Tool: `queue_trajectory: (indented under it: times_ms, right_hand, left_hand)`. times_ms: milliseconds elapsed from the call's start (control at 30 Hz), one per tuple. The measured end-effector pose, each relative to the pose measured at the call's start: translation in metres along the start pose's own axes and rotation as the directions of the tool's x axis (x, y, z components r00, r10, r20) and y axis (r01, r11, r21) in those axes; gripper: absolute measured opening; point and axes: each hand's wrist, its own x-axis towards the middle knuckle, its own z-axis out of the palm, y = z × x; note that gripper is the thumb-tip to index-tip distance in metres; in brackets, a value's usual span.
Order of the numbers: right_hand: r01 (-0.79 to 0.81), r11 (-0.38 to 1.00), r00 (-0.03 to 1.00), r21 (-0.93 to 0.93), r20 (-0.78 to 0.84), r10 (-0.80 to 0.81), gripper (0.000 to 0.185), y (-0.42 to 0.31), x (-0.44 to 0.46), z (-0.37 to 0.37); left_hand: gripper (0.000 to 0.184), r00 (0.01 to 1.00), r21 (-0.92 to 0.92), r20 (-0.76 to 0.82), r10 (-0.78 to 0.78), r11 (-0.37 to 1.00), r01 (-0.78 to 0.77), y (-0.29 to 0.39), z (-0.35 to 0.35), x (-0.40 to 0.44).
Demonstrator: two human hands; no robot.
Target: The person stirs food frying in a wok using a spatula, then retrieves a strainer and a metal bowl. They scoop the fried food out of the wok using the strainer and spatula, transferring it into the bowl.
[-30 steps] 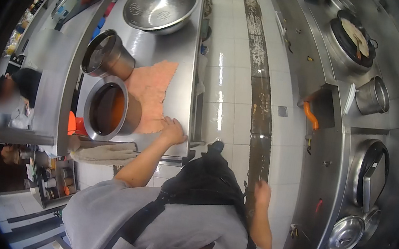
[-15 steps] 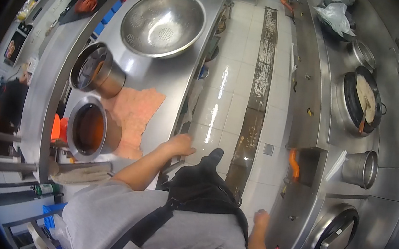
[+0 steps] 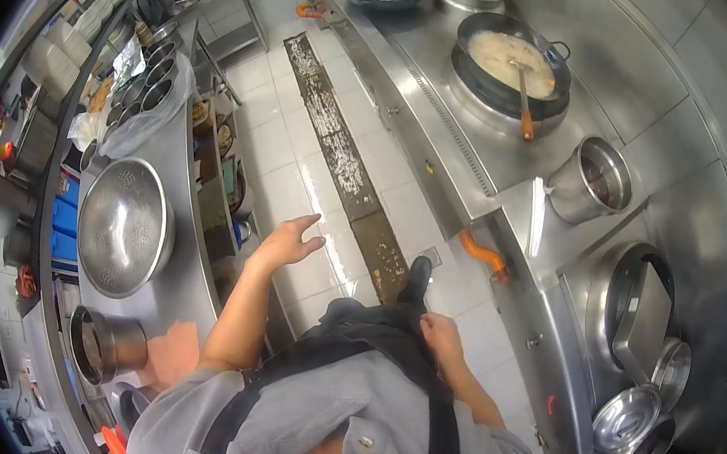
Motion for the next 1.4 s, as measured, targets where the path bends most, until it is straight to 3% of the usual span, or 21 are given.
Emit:
queue_trajectory:
  times_ms: [133, 233, 267, 300, 333, 367, 400, 467, 500, 567, 700, 767, 800, 867, 900, 967, 1100, 1167, 1267, 1333, 1400]
  right_hand:
    - [0.11, 0.981, 0.971, 0.16, 0.194, -0.141, 0.024, -0.032, 0.059, -0.042]
    - [0.23, 0.973, 0.934, 0.018, 0.275, -0.226, 0.023, -0.027, 0.137, -0.059]
    - [0.31, 0.947, 0.931, -0.081, 0.225, -0.286, 0.022, -0.038, 0.16, -0.064]
    - [0.377, 0.923, 0.891, -0.072, 0.3, -0.34, 0.022, -0.04, 0.186, -0.064]
    - [0.381, 0.922, 0.883, -0.064, 0.323, -0.342, 0.022, -0.04, 0.214, -0.065]
    - [0.377, 0.925, 0.88, -0.057, 0.334, -0.338, 0.023, -0.04, 0.238, -0.063]
    - [0.394, 0.918, 0.862, -0.04, 0.363, -0.354, 0.023, -0.045, 0.255, -0.062]
    - [0.465, 0.882, 0.812, -0.073, 0.433, -0.392, 0.023, -0.052, 0.278, -0.05]
    - [0.503, 0.856, 0.793, -0.118, 0.458, -0.403, 0.024, -0.054, 0.288, -0.044]
    - [0.523, 0.845, 0.733, -0.11, 0.563, -0.38, 0.023, -0.088, 0.29, -0.037]
    - [0.547, 0.831, 0.628, -0.096, 0.704, -0.332, 0.024, -0.139, 0.296, -0.012]
    - [0.576, 0.812, 0.575, -0.088, 0.75, -0.327, 0.024, -0.156, 0.296, 0.005]
    - [0.587, 0.803, 0.576, -0.1, 0.749, -0.328, 0.024, -0.163, 0.301, 0.011]
    - [0.601, 0.79, 0.593, -0.119, 0.73, -0.341, 0.024, -0.169, 0.312, 0.023]
    - [0.615, 0.779, 0.585, -0.123, 0.734, -0.345, 0.024, -0.181, 0.314, 0.025]
    - [0.606, 0.762, 0.629, -0.229, 0.724, -0.282, 0.024, -0.198, 0.313, 0.024]
    - [0.627, 0.698, 0.675, -0.346, 0.689, -0.265, 0.024, -0.2, 0.33, 0.04]
    - [0.608, 0.71, 0.705, -0.356, 0.653, -0.276, 0.023, -0.207, 0.327, 0.045]
    - [0.532, 0.758, 0.756, -0.378, 0.615, -0.224, 0.023, -0.221, 0.317, 0.052]
    - [0.515, 0.773, 0.747, -0.369, 0.636, -0.194, 0.022, -0.222, 0.311, 0.06]
    - [0.657, 0.706, 0.638, -0.262, 0.692, -0.337, 0.023, -0.228, 0.321, 0.078]
  left_hand:
    - [0.054, 0.972, 0.0, -0.045, -0.23, 0.973, 0.23, -0.04, 0.031, 0.036]
    - [0.056, 0.877, -0.19, -0.116, -0.466, 0.877, 0.441, -0.138, 0.112, 0.044]
    - [0.055, 0.808, -0.26, -0.147, -0.571, 0.81, 0.525, -0.168, 0.151, 0.029]
    - [0.054, 0.724, -0.15, -0.083, -0.685, 0.727, 0.67, -0.191, 0.182, 0.002]
    - [0.048, 0.626, 0.044, 0.077, -0.776, 0.63, 0.775, -0.209, 0.21, -0.027]
    - [0.041, 0.419, 0.109, 0.214, -0.882, 0.448, 0.888, -0.194, 0.22, -0.055]
    - [0.037, 0.374, 0.134, 0.272, -0.887, 0.419, 0.898, -0.213, 0.261, -0.094]
    - [0.037, 0.263, 0.068, 0.271, -0.926, 0.291, 0.954, -0.18, 0.289, -0.162]
    - [0.036, 0.139, -0.008, 0.26, -0.956, 0.142, 0.99, -0.145, 0.283, -0.18]
    - [0.036, 0.26, -0.029, 0.381, -0.887, 0.27, 0.962, -0.128, 0.294, -0.22]
    - [0.035, 0.242, -0.007, 0.315, -0.918, 0.252, 0.968, -0.127, 0.314, -0.234]
    - [0.034, 0.227, -0.317, 0.208, -0.952, 0.154, 0.936, -0.175, 0.346, -0.221]
    - [0.034, 0.263, -0.135, 0.275, -0.925, 0.233, 0.963, -0.184, 0.314, -0.185]
    - [0.037, 0.333, -0.477, 0.427, -0.841, 0.104, 0.873, -0.185, 0.244, -0.129]
    - [0.051, 0.321, -0.572, 0.572, -0.755, -0.087, 0.816, -0.17, 0.201, -0.108]
    - [0.047, 0.48, -0.633, 0.512, -0.712, 0.064, 0.771, -0.145, 0.139, -0.075]
    - [0.044, 0.555, -0.598, 0.544, -0.629, 0.174, 0.783, -0.2, 0.147, -0.068]
    - [0.041, 0.65, -0.699, 0.477, -0.592, 0.194, 0.688, -0.212, 0.145, -0.093]
    - [0.034, 0.653, -0.751, 0.5, -0.569, 0.091, 0.654, -0.214, 0.14, -0.112]
    - [0.037, 0.66, -0.756, 0.515, -0.546, 0.074, 0.651, -0.208, 0.121, -0.121]
    - [0.037, 0.644, -0.751, 0.526, -0.556, 0.051, 0.658, -0.212, 0.114, -0.123]
